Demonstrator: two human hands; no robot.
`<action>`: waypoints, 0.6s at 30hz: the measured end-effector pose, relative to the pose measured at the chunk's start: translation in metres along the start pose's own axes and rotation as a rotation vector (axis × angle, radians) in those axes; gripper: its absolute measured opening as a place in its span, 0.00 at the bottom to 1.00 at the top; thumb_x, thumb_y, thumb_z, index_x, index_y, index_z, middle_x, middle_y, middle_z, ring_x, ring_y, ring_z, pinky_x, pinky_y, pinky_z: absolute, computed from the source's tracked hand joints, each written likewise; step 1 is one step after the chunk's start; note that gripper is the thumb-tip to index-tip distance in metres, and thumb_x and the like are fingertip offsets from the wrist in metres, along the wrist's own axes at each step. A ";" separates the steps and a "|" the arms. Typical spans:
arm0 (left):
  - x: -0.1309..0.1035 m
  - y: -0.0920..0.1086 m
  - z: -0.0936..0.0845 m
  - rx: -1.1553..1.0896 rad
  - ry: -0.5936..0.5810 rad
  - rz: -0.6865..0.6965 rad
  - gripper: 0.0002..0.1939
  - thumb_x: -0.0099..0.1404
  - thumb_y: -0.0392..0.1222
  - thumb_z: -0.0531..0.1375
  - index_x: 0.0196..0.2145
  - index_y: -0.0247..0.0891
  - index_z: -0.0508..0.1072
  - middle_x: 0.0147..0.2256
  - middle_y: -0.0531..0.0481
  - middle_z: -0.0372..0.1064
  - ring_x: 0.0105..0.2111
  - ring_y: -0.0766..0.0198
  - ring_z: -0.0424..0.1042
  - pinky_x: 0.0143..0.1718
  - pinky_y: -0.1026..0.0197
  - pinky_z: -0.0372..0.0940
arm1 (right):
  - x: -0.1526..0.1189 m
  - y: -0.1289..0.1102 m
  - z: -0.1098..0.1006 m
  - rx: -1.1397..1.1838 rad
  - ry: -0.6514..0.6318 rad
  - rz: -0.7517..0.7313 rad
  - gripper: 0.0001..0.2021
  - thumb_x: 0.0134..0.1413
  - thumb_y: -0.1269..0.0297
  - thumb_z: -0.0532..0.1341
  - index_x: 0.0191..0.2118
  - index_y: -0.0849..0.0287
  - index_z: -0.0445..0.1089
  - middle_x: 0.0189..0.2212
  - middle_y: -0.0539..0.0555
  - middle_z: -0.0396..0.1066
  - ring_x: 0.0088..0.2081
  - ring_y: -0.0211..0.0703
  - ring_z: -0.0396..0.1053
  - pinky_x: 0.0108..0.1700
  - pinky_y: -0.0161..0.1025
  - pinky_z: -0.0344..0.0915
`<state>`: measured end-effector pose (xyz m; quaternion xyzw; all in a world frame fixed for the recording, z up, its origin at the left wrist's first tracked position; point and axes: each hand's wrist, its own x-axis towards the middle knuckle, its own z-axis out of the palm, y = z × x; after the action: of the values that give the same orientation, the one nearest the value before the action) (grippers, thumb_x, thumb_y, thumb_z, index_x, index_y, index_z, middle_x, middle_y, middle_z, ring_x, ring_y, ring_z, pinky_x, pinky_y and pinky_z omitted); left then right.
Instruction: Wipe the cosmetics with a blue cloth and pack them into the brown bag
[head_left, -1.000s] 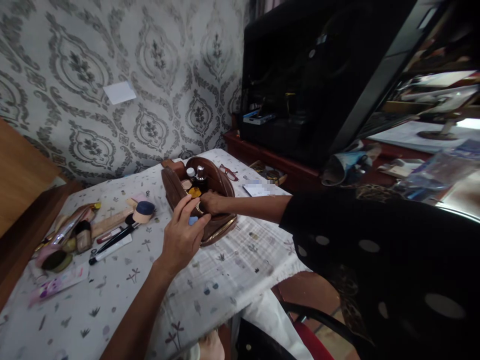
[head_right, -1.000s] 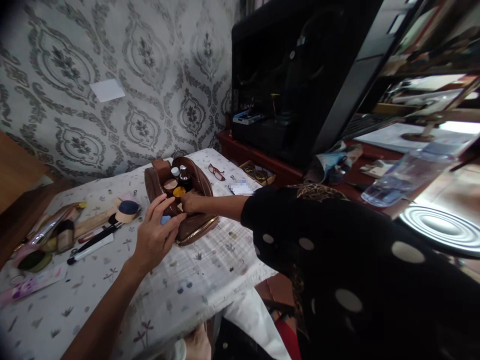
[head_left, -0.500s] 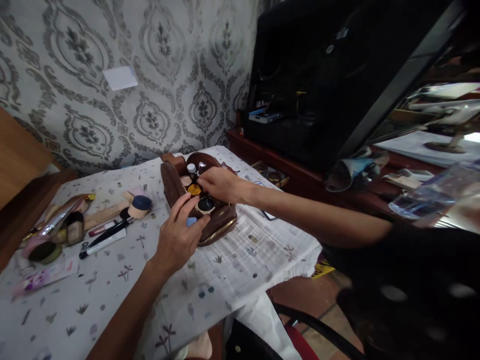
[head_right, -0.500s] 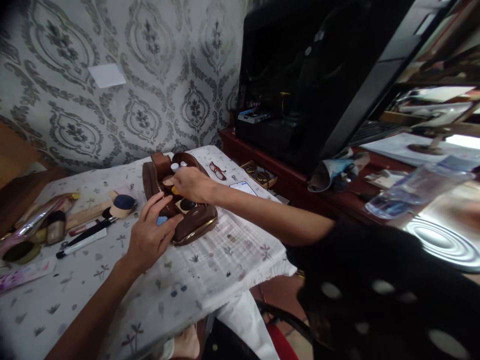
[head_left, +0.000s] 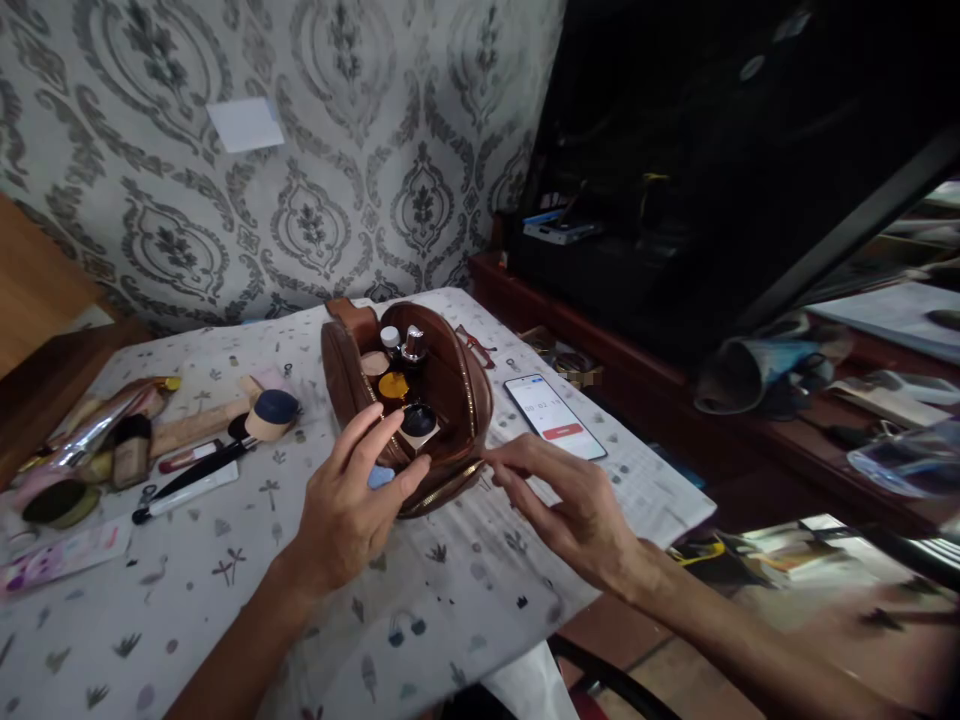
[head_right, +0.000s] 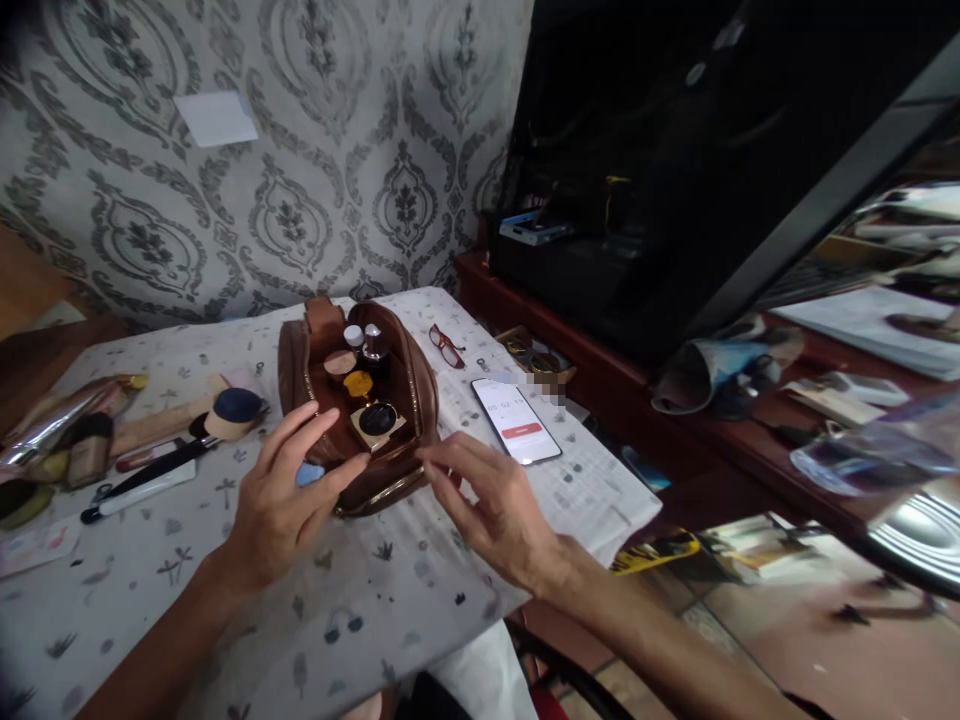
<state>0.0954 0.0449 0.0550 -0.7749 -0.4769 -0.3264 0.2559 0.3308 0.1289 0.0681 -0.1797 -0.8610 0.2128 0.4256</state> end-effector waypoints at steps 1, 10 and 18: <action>0.000 0.000 0.000 -0.005 -0.003 0.000 0.14 0.68 0.29 0.56 0.48 0.40 0.76 0.60 0.37 0.61 0.65 0.44 0.58 0.57 0.44 0.69 | 0.005 -0.001 0.000 -0.005 0.008 -0.018 0.07 0.66 0.73 0.57 0.45 0.61 0.72 0.35 0.55 0.74 0.35 0.38 0.74 0.37 0.34 0.71; 0.001 -0.001 0.000 0.040 0.007 0.031 0.13 0.67 0.28 0.56 0.45 0.37 0.75 0.59 0.35 0.62 0.65 0.44 0.58 0.58 0.44 0.68 | 0.124 -0.007 0.038 -0.380 -0.695 0.229 0.08 0.63 0.72 0.59 0.42 0.68 0.75 0.44 0.65 0.74 0.45 0.49 0.75 0.46 0.40 0.70; 0.002 0.000 0.000 0.035 0.011 0.036 0.12 0.67 0.27 0.57 0.44 0.36 0.75 0.59 0.33 0.62 0.64 0.43 0.59 0.57 0.42 0.69 | 0.143 0.001 0.071 -0.468 -0.913 0.605 0.33 0.53 0.71 0.67 0.64 0.71 0.60 0.55 0.72 0.72 0.54 0.60 0.74 0.48 0.42 0.73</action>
<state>0.0964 0.0459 0.0570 -0.7770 -0.4671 -0.3177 0.2778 0.1915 0.1846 0.1228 -0.3964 -0.8915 0.1847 -0.1183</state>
